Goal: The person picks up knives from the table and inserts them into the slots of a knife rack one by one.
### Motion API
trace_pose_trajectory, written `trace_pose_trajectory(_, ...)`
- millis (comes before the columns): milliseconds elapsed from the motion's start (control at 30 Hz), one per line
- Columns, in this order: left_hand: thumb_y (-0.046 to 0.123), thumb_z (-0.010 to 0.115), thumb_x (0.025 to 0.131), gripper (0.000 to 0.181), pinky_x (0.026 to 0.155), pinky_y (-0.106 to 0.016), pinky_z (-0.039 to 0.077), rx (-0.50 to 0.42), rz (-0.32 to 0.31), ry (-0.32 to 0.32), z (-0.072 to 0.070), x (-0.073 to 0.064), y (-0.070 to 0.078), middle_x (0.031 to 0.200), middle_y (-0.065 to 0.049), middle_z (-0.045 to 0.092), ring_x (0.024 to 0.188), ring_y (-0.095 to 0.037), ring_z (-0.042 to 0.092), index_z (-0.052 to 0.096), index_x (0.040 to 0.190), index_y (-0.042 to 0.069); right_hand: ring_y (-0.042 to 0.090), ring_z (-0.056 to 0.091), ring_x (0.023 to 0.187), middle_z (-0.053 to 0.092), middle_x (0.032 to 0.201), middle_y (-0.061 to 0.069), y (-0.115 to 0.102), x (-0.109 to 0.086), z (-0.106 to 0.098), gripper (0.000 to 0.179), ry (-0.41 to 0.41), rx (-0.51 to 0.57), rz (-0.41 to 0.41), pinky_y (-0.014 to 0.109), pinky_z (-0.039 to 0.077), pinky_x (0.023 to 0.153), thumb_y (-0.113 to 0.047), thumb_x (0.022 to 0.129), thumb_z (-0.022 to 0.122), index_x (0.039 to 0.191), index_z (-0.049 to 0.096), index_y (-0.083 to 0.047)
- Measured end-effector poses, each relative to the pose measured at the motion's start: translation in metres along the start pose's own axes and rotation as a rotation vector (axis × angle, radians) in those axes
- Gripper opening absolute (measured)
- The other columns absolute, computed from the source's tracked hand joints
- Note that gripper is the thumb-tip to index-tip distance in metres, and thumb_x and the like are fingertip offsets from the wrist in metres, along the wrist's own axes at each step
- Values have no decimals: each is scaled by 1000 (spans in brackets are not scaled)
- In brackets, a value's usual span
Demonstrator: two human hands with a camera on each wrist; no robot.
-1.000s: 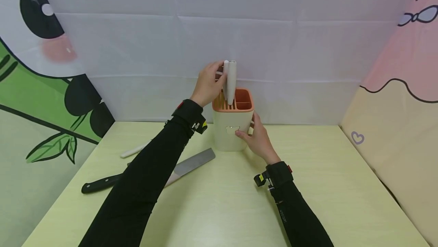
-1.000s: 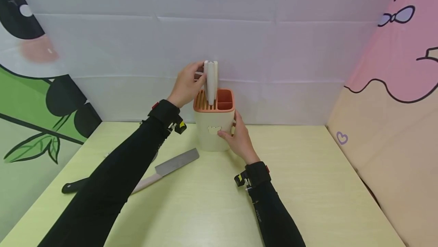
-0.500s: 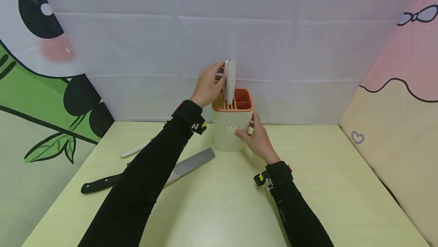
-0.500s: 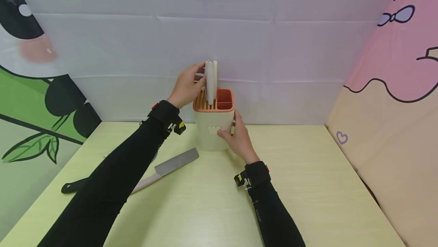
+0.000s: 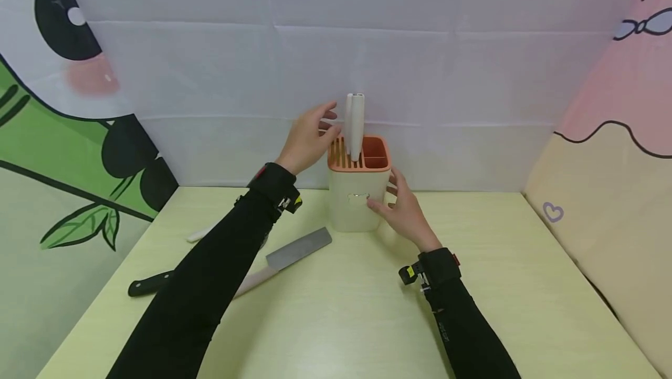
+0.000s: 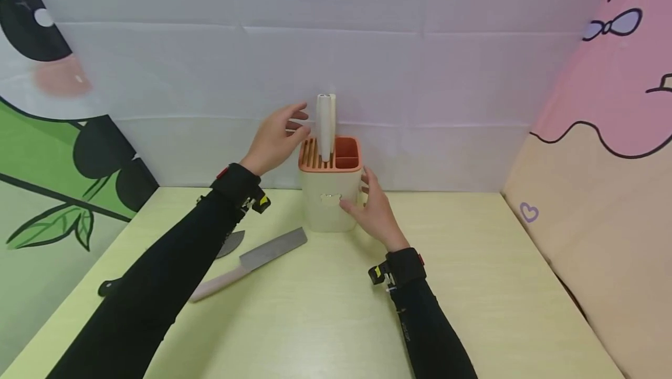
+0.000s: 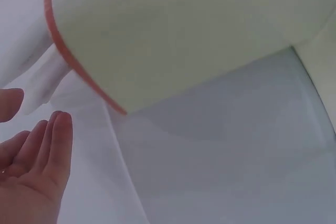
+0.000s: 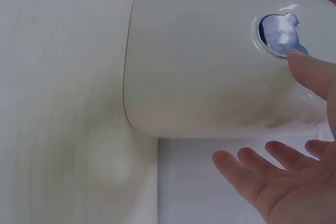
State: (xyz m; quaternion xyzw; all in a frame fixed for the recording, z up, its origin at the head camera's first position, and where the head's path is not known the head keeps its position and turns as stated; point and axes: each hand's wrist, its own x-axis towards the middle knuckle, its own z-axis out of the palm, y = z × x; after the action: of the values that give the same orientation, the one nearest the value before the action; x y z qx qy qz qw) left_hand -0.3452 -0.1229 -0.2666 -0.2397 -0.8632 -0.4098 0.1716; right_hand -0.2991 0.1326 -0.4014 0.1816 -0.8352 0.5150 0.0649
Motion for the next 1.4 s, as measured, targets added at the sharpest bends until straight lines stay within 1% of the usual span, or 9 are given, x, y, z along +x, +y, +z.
trace_pose_trajectory(100,18,65,108,55,104,-37,56,62,46,-6,-7,-12,-2,143,-16,61,121,-29,66,47,159,5,44,47,147,35,168,21,-3,-4,-9,98,3,-42,-16,64,49,111,-24,100,78,171,12,-13)
trace_pose_trajectory(200,20,65,108,55,104,-35,54,139,97,-34,-11,-26,-6,143,-15,60,121,-28,65,47,159,6,45,46,147,35,168,20,-6,-9,-18,98,-11,-104,-42,64,49,111,-23,100,78,171,11,-8)
trace_pose_trajectory(333,20,66,108,55,103,-40,54,205,126,-58,-19,-46,-10,143,-14,61,122,-30,65,48,159,8,42,43,150,36,168,20,-10,-18,-30,97,-33,-167,-73,65,47,112,-23,100,78,171,13,-11)
trace_pose_trajectory(533,20,68,107,54,102,-43,53,250,129,-51,-29,-79,-21,141,-10,62,122,-28,64,51,157,12,44,43,149,38,167,20,-14,-34,-48,95,-43,-268,-107,63,47,113,-20,100,78,171,16,-13)
trace_pose_trajectory(667,20,69,106,55,101,-45,53,277,136,-47,-35,-103,-30,140,-11,63,121,-29,64,51,158,14,39,42,150,39,167,17,-17,-47,-59,94,-53,-337,-129,61,46,115,-21,99,79,170,18,-11)
trace_pose_trajectory(867,18,75,102,55,91,-46,58,332,149,-16,-39,-144,-44,133,-11,67,115,-28,67,57,153,10,38,36,154,39,167,17,-15,-65,-69,90,-75,-448,-151,63,36,121,-26,100,78,170,23,-11)
trace_pose_trajectory(1033,16,78,98,51,82,-45,58,418,167,-5,-39,-175,-58,128,-10,69,107,-28,69,63,146,8,39,34,155,36,169,15,-14,-76,-71,90,-72,-485,-150,63,34,121,-27,99,78,170,24,-11)
trace_pose_trajectory(1233,16,82,95,52,88,-48,60,435,134,-30,-37,-207,-73,127,-9,71,111,-30,69,66,143,9,42,36,152,38,166,18,-12,-88,-67,92,-87,-532,-157,64,37,119,-26,98,79,170,23,-12)
trace_pose_trajectory(1400,16,82,94,50,87,-46,59,443,122,-25,-34,-225,-81,124,-10,71,109,-28,70,67,141,7,42,36,151,39,164,18,-8,-94,-66,91,-70,-566,-184,64,40,116,-26,97,81,169,25,-13)
